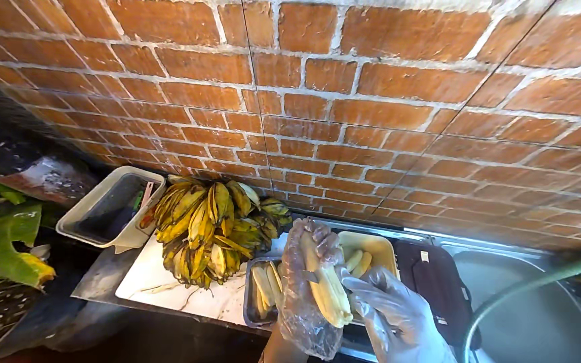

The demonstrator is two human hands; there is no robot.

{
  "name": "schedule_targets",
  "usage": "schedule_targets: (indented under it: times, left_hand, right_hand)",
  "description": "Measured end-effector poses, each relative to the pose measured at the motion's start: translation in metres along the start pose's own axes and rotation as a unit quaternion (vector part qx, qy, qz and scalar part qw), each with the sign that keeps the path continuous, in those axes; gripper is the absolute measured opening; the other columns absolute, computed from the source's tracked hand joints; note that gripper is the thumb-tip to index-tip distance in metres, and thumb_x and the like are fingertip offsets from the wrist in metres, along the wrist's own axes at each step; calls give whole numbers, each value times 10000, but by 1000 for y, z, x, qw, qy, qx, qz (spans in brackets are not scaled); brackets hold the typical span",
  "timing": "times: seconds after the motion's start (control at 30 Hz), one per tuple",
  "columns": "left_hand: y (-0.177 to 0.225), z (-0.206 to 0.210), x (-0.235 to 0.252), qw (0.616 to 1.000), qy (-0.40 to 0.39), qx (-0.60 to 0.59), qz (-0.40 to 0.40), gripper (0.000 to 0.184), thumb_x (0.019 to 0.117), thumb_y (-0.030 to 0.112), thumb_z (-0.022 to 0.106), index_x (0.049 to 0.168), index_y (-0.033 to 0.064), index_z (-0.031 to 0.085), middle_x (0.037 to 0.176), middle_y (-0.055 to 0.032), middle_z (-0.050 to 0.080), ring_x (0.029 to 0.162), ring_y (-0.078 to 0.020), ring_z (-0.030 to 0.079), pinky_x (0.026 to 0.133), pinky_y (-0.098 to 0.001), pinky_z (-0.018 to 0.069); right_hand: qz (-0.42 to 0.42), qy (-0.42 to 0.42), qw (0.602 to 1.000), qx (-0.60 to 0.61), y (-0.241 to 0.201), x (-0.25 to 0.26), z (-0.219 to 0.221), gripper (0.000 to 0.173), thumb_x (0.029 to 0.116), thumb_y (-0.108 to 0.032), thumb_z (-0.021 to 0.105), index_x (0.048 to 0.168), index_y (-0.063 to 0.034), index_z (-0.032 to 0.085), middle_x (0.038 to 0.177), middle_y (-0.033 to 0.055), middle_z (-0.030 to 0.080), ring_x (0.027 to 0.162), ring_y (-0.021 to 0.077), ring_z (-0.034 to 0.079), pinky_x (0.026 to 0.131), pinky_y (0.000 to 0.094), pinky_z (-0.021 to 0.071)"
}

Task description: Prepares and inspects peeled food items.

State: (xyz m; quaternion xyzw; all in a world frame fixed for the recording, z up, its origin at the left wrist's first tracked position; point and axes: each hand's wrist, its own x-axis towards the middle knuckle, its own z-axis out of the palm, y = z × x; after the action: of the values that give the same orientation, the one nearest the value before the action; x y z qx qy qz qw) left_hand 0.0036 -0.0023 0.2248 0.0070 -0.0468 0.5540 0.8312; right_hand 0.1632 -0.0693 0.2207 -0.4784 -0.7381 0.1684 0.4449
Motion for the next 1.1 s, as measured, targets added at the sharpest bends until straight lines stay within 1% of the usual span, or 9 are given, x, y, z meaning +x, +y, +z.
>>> schedule_targets:
  times: [0.23, 0.37, 0.47, 0.53, 0.67, 0.83, 0.9, 1.0, 1.1]
  left_hand:
    - [-6, 8, 5, 998, 40, -54, 11, 395, 1081, 413, 335, 930, 129, 565, 808, -6, 580, 754, -109, 635, 664, -215, 539]
    - [-10, 8, 2, 999, 20, -34, 18, 409, 1095, 407, 312, 944, 120, 561, 827, -33, 597, 840, -165, 664, 796, -306, 577]
    - [-11, 2, 8, 999, -14, 7, 30, 397, 1099, 370, 287, 903, 132, 537, 755, 3, 542, 802, -142, 629, 921, -335, 535]
    - [-9, -7, 12, 999, -49, 3, 18, 359, 1082, 356, 364, 883, 136, 565, 761, 13, 572, 838, -146, 648, 991, -360, 508]
    - [-12, -2, 2, 998, 7, 48, 40, 404, 1099, 401, 322, 944, 132, 581, 847, -24, 611, 923, -176, 665, 960, -385, 542]
    - [-5, -6, -10, 976, 147, 150, 55, 493, 1101, 421, 298, 1108, 94, 666, 1096, -142, 724, 970, -234, 730, 738, -359, 624]
    - [3, -20, -15, 970, 162, 176, 53, 520, 1110, 405, 251, 1203, 64, 633, 1230, -175, 694, 1124, -267, 690, 888, -405, 595]
    - [15, -54, -24, 967, 179, 172, 51, 571, 1106, 420, 263, 1310, 9, 604, 1288, -205, 666, 1189, -296, 661, 946, -436, 579]
    - [36, -103, -44, 963, 213, 160, 42, 482, 1081, 404, 380, 1256, 33, 634, 1165, -177, 707, 1045, -260, 712, 829, -407, 617]
  right_hand:
    - [-5, 29, 1000, -9, 8, 4, 7, 286, 1033, -305, 560, 1248, -321, 747, 1002, -27, 664, 812, 0, 613, 652, 193, 548]
    - [5, 41, 999, -17, 14, 7, 12, 281, 1025, -333, 561, 1232, -334, 751, 986, -34, 667, 793, 7, 620, 631, 215, 559]
    - [13, 50, 998, -20, 15, 9, 15, 271, 1009, -338, 578, 1209, -333, 760, 987, -35, 676, 796, 0, 622, 640, 212, 562]
    - [19, 54, 998, -19, 17, 9, 17, 271, 1002, -343, 595, 1217, -333, 760, 999, -36, 684, 805, 4, 630, 650, 216, 569]
    - [50, 63, 997, -16, 17, 10, 25, 297, 938, -370, 691, 1226, -342, 760, 1015, -44, 687, 814, 16, 639, 649, 241, 583]
    - [74, 53, 994, -53, 24, 11, 49, 291, 943, -382, 667, 1217, -365, 763, 998, -43, 697, 783, 40, 645, 621, 294, 585]
    - [83, 46, 992, -89, 29, 10, 64, 268, 970, -342, 631, 1195, -365, 775, 987, -23, 712, 775, 67, 666, 615, 320, 595]
    - [99, 9, 985, -138, 38, -1, 92, 267, 999, -317, 613, 1210, -363, 770, 1083, 19, 744, 819, 137, 724, 631, 378, 627]
    - [172, -86, 961, -200, 52, -23, 127, 408, 1013, -264, 583, 1392, -397, 653, 1185, 89, 702, 856, 218, 735, 650, 424, 634]
